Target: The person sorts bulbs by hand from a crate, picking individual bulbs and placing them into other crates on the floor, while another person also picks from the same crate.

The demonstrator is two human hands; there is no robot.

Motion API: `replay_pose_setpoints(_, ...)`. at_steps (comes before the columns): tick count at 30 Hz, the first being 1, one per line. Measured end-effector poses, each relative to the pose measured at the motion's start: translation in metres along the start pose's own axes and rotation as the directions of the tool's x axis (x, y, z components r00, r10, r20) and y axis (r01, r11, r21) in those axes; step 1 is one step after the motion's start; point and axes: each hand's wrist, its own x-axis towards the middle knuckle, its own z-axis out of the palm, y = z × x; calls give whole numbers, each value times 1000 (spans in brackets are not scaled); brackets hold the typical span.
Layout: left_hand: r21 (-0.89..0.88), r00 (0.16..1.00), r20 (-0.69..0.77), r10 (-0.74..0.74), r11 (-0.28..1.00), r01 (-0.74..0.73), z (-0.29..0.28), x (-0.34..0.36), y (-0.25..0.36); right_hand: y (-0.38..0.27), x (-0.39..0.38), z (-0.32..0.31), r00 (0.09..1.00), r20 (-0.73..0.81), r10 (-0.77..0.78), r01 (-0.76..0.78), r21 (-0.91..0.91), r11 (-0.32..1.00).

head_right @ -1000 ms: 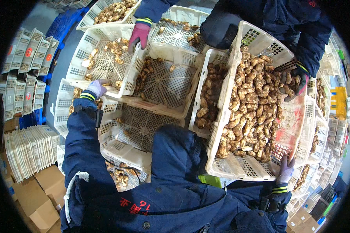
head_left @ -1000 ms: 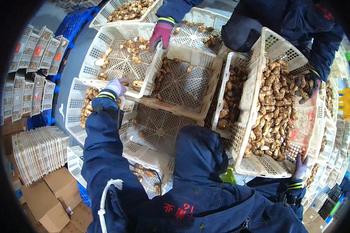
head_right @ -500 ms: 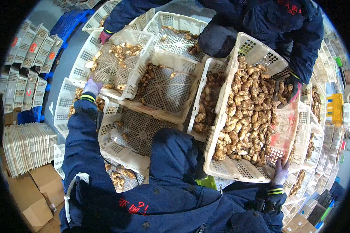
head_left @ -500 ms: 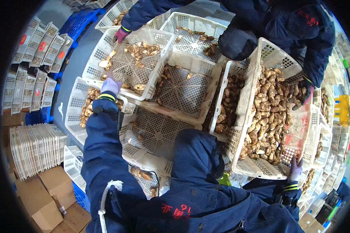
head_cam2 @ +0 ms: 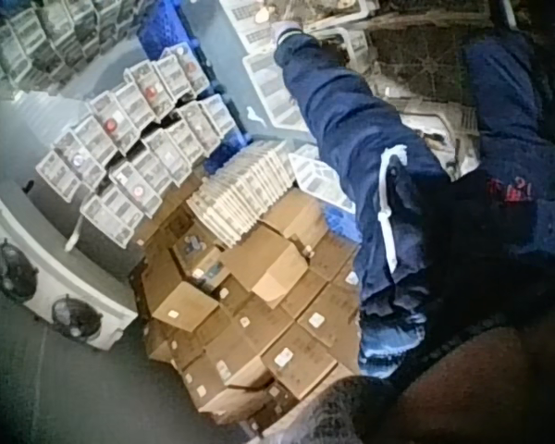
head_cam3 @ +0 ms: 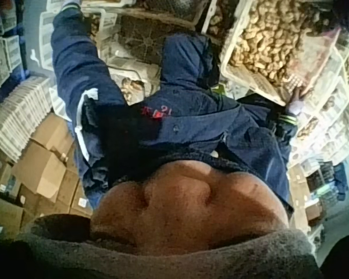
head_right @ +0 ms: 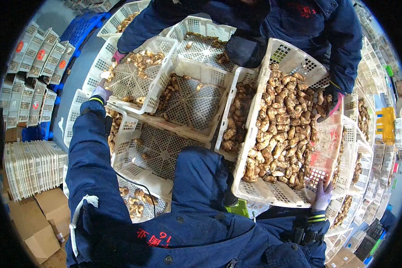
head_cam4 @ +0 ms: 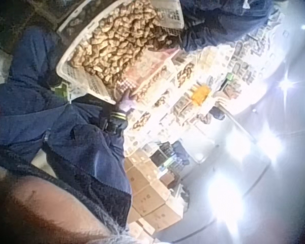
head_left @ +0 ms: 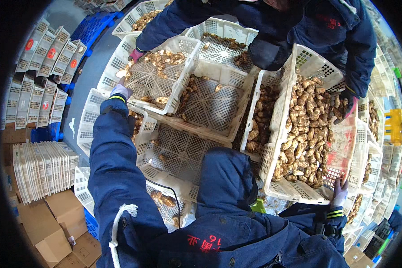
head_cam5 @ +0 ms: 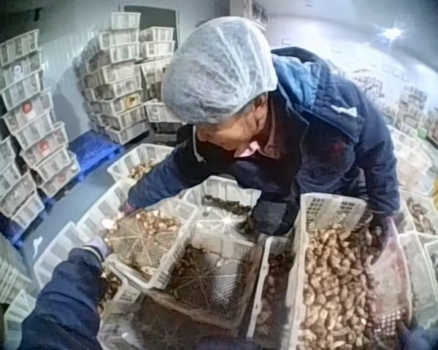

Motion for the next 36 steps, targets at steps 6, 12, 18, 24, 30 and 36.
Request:
replay_pose_setpoints(6, -69, 943, 232, 236, 972, -226, 15, -86, 51, -4, -2, 1, 994, 8, -111, 111, -113, 987)
replay_pose_setpoints(12, -552, 729, -12, 685, 603, -576, 32, -251, 92, 16, 8, 0, 990, 3, -141, 140, -160, 977)
replay_pose_setpoints(18, -840, 476, -181, 861, 117, -530, 51, -403, 154, 3, 3, 11, 987, 69, -148, 158, -173, 972)
replay_pose_setpoints(24, -719, 167, -87, 982, 54, -693, 91, -473, 189, 39, 27, 6, 849, 95, -520, 524, -270, 807)
replay_pose_setpoints(30, -624, 232, -137, 963, 98, -775, 94, -484, 202, -33, -12, 18, 984, 48, -172, 157, 218, 963)
replay_pose_setpoints(36, -736, 142, -114, 983, 12, -677, 112, -489, 222, -19, -9, 19, 991, 49, -125, 115, 179, 977)
